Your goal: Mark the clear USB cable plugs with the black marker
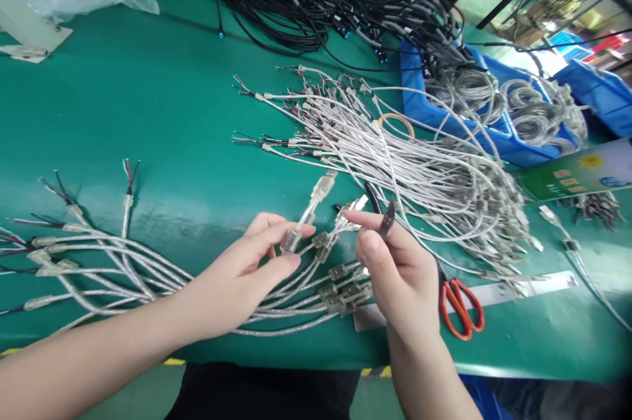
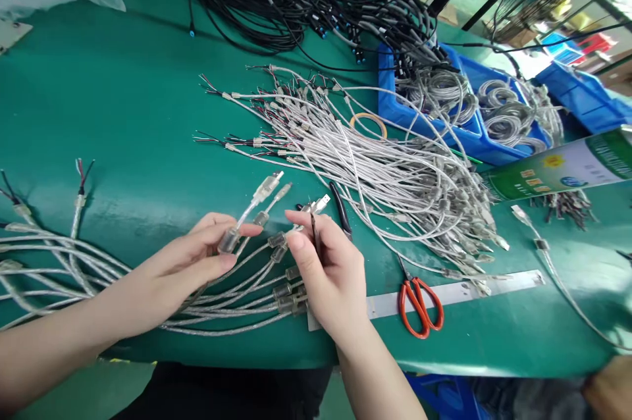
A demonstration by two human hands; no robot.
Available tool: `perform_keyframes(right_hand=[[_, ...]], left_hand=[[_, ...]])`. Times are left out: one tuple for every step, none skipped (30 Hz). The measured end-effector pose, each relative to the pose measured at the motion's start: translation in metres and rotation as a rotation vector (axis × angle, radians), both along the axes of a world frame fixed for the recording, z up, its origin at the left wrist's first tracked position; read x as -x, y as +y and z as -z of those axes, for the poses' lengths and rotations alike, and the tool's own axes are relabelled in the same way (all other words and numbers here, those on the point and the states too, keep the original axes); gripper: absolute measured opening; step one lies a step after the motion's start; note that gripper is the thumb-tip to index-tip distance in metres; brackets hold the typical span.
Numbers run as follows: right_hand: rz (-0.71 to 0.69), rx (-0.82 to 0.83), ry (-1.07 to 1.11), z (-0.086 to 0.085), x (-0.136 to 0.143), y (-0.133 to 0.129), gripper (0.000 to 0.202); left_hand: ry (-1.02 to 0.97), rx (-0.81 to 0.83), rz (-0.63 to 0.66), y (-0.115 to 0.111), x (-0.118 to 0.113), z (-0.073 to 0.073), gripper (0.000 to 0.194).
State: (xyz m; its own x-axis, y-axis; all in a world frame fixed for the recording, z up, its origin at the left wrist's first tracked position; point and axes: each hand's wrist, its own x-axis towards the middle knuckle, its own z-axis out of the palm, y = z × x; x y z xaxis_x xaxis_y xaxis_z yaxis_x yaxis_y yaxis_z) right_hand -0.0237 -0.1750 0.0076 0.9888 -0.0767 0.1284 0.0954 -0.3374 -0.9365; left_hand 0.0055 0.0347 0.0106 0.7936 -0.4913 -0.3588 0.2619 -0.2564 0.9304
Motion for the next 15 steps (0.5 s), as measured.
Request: perform_keyframes(right_hand=[[-0.013,-0.074,0.09,0.001,0.0,0.0,0.025],[-0.048,-0.145,0.165,0.002,0.0,0.001,0.026],[-0.094,-0.21,0.223,0.003,-0.001,0.002,0.027],[-0.145,-0.272,0.267,0.004,-0.001,0.003,0.027],[-0.191,-0.332,0.299,0.005,-0.001,0.005,0.026],[-0.217,-0.391,0.318,0.006,-0.001,0.006,0.024],[-0.221,-0.448,0.328,0.006,-0.001,0.007,0.021],[-0.211,-0.502,0.335,0.007,-0.002,0.008,0.019],[-0.192,-0.555,0.337,0.008,-0.002,0.008,0.017],[-0.174,-0.604,0.338,0.009,-0.002,0.009,0.016],[-0.158,-0.646,0.338,0.009,-0.002,0.01,0.016],[-0.145,-0.678,0.336,0.01,-0.003,0.01,0.017],[-0.137,-0.702,0.333,0.01,-0.003,0.011,0.017],[-0.131,-0.721,0.327,0.009,-0.004,0.011,0.017],[-0.121,-0.735,0.322,0.009,-0.004,0.012,0.018]], left_hand=[[-0.072,-0.029,0.04,0.0,0.0,-0.002,0.033],[-0.119,-0.045,0.083,0.0,0.0,-0.005,0.032],[-0.137,-0.052,0.135,0.0,-0.001,-0.007,0.029],[-0.131,-0.052,0.187,0.0,-0.001,-0.009,0.027],[-0.109,-0.052,0.238,0.0,-0.002,-0.01,0.027],[-0.08,-0.052,0.275,-0.001,-0.003,-0.011,0.028],[-0.052,-0.051,0.29,-0.001,-0.004,-0.011,0.03],[-0.024,-0.045,0.289,-0.001,-0.004,-0.011,0.03],[0.006,-0.033,0.278,-0.001,-0.005,-0.011,0.029],[0.037,-0.013,0.262,-0.001,-0.005,-0.011,0.027],[0.063,0.014,0.247,-0.001,-0.005,-0.01,0.025],[0.083,0.046,0.228,-0.001,-0.004,-0.01,0.023],[0.102,0.079,0.208,-0.001,-0.004,-0.009,0.022],[0.127,0.108,0.181,-0.001,-0.003,-0.008,0.021],[0.164,0.13,0.144,-0.001,-0.002,-0.007,0.021]])
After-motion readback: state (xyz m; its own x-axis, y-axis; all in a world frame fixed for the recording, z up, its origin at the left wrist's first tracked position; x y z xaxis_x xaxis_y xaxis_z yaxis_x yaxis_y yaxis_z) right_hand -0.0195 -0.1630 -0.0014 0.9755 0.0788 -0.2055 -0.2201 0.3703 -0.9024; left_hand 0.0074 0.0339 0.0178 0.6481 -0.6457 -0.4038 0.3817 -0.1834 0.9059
